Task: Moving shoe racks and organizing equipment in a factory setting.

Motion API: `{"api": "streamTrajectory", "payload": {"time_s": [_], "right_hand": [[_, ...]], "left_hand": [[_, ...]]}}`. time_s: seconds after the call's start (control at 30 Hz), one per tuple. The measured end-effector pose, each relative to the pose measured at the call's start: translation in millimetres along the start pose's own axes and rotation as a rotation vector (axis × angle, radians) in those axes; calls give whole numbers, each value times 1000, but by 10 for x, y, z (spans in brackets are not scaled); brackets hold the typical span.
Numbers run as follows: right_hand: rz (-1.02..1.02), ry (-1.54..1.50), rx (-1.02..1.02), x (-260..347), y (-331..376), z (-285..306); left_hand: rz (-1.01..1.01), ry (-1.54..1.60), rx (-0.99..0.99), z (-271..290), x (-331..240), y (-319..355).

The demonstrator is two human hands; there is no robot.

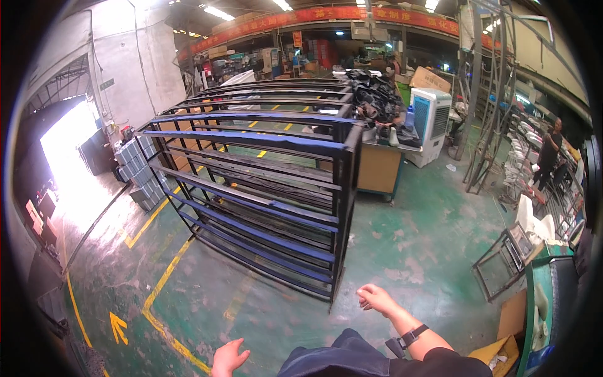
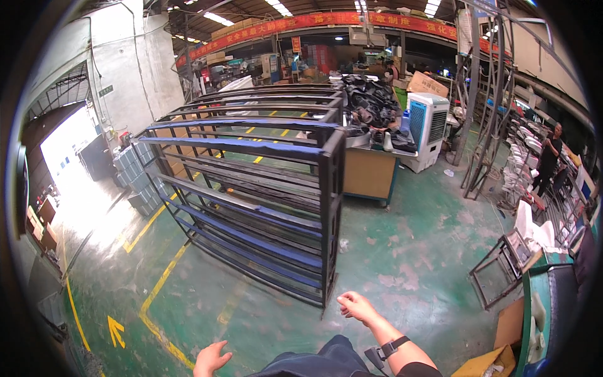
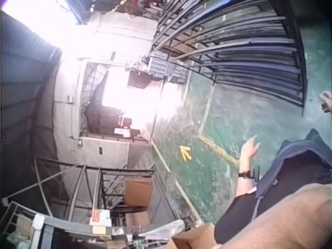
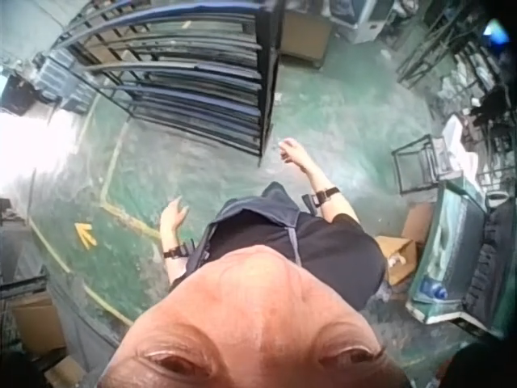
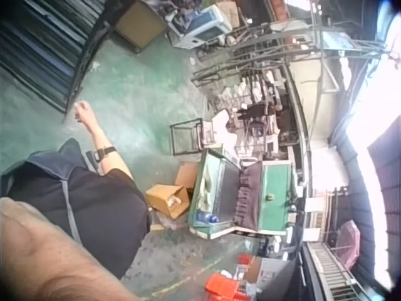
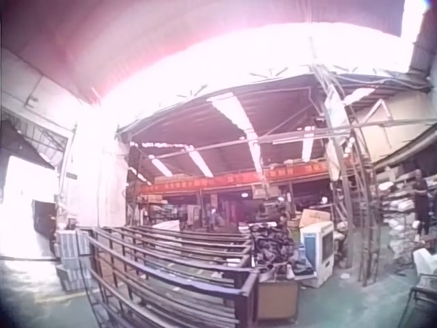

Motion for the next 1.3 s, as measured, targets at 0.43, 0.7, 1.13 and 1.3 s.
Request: {"api": "streamTrajectory", "payload": {"time_s": [0.43,0.7,1.13,1.3], "right_hand": [[912,-265,-316,2753,-1313,-40],[838,-366,-783,2941,-1617,-334],[746,-563,-1192,2922,-1647,-377],[780,-602,-1221,2987,-1561,-361]], "left_hand": [[-212,23,-44,1003,608,-2430],[-397,-500,-274,3151,1225,-4888],[-679,-492,-77,3343,2249,-7599],[-699,-614,-158,3387,2218,-7562]]}}
Point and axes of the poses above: each hand's wrist, its own y-axis away from the middle knuckle, its own z-axis out of the back of the hand, x = y × z, the point moved 3 cm from there along -y, towards the middle knuckle, and after that the axes turned 9 degrees about -z, right-handed, at the moved point
